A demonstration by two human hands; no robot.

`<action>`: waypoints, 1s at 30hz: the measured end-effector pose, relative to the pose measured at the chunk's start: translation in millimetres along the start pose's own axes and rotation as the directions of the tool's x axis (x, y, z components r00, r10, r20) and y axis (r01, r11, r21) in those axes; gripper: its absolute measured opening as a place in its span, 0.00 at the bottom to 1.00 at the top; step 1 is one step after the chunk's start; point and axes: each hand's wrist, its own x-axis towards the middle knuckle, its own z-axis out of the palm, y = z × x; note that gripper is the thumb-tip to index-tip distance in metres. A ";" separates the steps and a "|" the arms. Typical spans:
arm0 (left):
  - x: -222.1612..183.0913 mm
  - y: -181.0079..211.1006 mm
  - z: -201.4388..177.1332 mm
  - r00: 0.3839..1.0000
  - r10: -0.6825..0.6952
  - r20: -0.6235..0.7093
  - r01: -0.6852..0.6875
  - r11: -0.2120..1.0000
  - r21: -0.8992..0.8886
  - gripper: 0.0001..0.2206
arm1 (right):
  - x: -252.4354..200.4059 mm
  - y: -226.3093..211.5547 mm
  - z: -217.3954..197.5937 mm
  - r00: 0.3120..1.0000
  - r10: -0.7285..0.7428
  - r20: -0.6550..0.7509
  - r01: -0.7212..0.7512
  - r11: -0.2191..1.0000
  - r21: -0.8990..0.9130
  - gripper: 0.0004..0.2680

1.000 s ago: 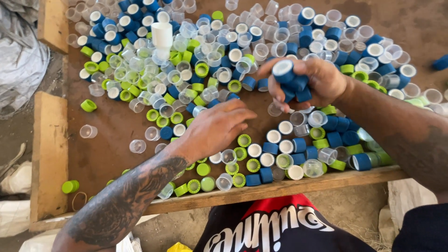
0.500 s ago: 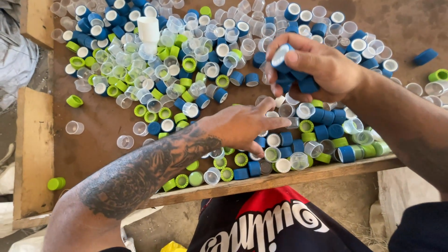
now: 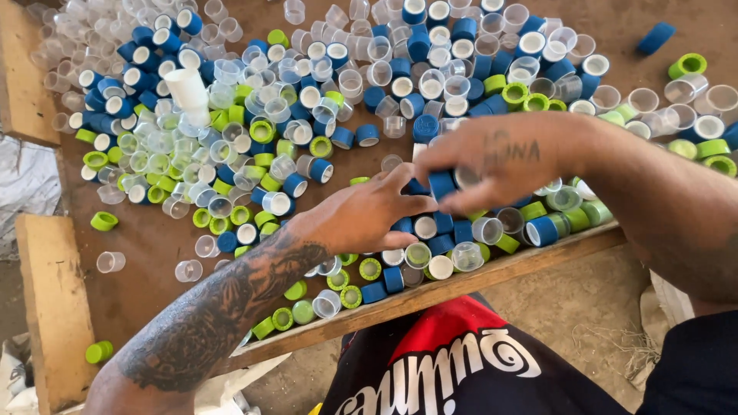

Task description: The person sorts plastic bottle caps by color on a wooden table, separating blue and green caps into different white sacks. They repeatedly pick up caps, inspect them, and place them into the appropriate sacks.

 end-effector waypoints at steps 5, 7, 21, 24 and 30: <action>5.4 14.5 14.9 0.978 -0.165 -0.130 0.133 0.966 -0.223 0.26 | -0.9 -16.2 27.8 0.927 0.274 0.257 -0.114 0.858 -0.501 0.16; 4.3 6.8 33.1 0.962 -0.171 -0.211 0.123 0.967 -0.223 0.22 | -4.2 -6.6 41.4 0.930 0.282 0.234 -0.116 0.832 -0.543 0.14; 2.4 18.6 40.6 0.890 -0.191 -0.413 0.150 0.980 -0.129 0.14 | 0.7 -8.8 58.3 0.906 0.377 0.192 -0.199 0.779 -0.594 0.17; 4.5 19.9 39.4 0.894 -0.179 -0.410 0.146 0.983 -0.112 0.15 | -0.8 -11.1 58.7 0.892 0.406 0.197 -0.226 0.779 -0.584 0.18; -1.1 30.3 33.2 0.885 -0.216 -0.413 0.207 0.976 -0.067 0.13 | 3.7 2.4 72.0 0.915 0.357 0.185 -0.162 0.748 -0.643 0.17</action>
